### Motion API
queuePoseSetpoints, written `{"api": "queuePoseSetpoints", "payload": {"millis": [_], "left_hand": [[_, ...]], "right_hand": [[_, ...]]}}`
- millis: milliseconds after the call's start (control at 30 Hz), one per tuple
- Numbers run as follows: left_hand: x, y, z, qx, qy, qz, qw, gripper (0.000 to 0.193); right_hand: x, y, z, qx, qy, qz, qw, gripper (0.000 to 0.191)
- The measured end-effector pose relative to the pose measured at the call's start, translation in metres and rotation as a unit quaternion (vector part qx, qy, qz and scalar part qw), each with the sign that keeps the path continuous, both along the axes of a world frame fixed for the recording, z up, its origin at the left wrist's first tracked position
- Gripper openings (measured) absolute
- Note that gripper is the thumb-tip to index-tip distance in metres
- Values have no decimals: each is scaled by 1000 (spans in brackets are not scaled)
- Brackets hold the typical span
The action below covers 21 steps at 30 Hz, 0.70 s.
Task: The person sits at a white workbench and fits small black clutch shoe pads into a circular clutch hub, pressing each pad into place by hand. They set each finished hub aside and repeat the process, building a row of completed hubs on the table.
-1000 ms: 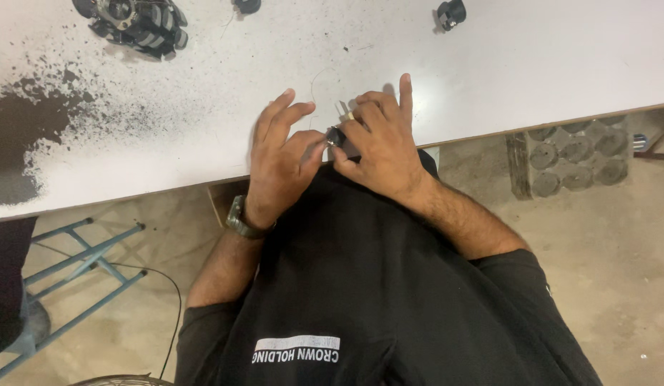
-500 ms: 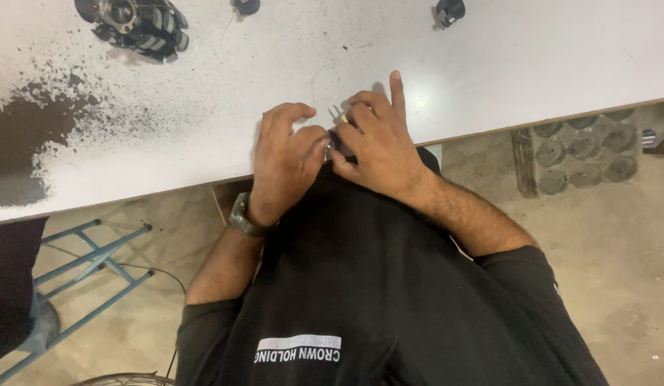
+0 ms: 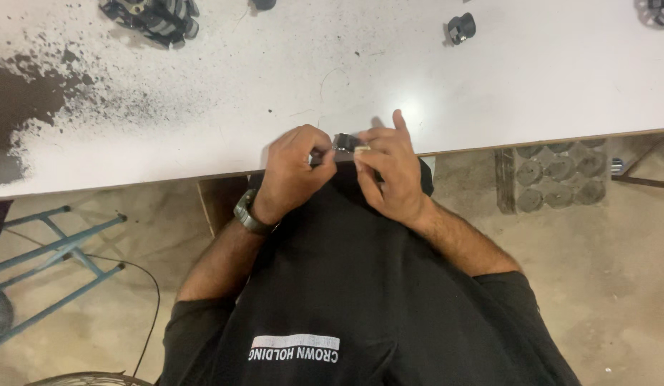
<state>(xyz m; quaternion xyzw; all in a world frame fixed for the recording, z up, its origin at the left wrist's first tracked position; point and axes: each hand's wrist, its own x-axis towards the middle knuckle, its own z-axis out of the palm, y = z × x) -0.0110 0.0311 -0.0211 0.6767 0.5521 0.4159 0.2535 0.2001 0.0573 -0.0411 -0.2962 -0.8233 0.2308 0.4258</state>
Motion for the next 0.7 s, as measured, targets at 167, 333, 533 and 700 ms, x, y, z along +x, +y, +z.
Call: {"api": "queuePoseSetpoints", "payload": {"millis": [167, 333, 533, 700], "left_hand": [[11, -5, -13, 47, -3, 5, 999, 20], [14, -7, -17, 59, -23, -1, 998, 20], [16, -7, -15, 53, -35, -4, 998, 20], [3, 6, 3, 52, 30, -10, 998, 16]], "right_hand": [[0, -12, -18, -7, 3, -6, 1000, 32], [0, -12, -22, 8, -22, -5, 1000, 31], [-2, -14, -26, 30, -34, -7, 999, 32], [3, 6, -12, 60, -99, -50, 992, 31]]}}
